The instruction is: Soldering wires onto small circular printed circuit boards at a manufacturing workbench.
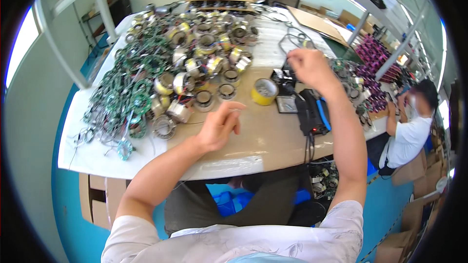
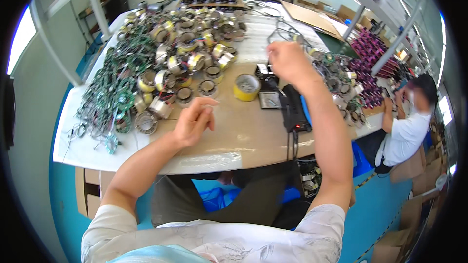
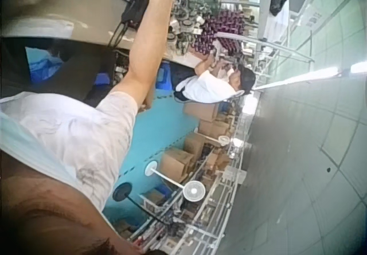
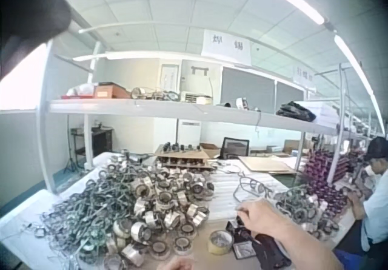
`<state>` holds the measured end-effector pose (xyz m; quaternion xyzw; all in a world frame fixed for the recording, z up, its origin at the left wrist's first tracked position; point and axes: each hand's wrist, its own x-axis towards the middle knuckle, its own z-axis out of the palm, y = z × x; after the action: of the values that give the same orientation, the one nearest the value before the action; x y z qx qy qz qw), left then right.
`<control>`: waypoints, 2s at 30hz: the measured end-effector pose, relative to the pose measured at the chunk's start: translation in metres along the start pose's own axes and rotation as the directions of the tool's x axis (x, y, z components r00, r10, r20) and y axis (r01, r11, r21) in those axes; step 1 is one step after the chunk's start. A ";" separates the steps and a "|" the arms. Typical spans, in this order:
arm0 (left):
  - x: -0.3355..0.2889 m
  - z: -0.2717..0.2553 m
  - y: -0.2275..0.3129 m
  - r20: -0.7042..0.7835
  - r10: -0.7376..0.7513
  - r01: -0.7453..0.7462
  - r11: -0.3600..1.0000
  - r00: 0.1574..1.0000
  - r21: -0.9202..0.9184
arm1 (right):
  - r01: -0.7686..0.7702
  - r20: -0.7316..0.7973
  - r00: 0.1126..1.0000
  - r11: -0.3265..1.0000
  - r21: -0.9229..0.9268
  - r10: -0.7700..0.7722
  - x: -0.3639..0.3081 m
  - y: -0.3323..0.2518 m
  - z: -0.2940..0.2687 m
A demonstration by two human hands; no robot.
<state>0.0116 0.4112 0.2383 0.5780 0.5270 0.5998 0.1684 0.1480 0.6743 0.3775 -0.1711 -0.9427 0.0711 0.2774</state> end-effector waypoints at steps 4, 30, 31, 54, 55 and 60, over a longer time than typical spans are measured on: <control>-0.003 -0.014 0.003 0.131 0.324 -0.330 0.944 0.937 0.024 | 0.113 0.409 0.907 0.994 -0.001 -0.103 -0.008 -0.082 0.086; 0.069 -0.108 0.056 -0.513 0.400 0.058 0.744 0.759 0.666 | 0.170 0.137 0.956 0.872 0.458 -0.259 -0.081 -0.081 0.134; 0.080 -0.143 0.054 -0.481 0.445 0.149 0.598 0.756 0.788 | 0.153 0.172 0.953 0.885 0.439 -0.250 -0.079 -0.089 0.131; 0.128 -0.356 0.085 0.345 0.816 -0.001 -0.389 0.464 0.921 | 0.088 0.148 0.973 0.879 0.469 -0.177 -0.080 -0.074 0.145; 0.120 -0.323 0.091 0.225 0.850 -0.047 -0.230 0.476 0.972 | 0.085 0.148 0.974 0.883 0.461 -0.171 -0.082 -0.070 0.147; 0.060 -0.160 0.108 -0.084 0.711 -0.287 0.386 0.698 0.877 | 0.159 0.125 0.966 0.900 0.406 -0.227 -0.078 -0.062 0.154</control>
<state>-0.1000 0.3481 0.3940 0.5650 0.5547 0.4247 -0.4390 0.1077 0.5824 0.2236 -0.0107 -0.9416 0.2449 0.2308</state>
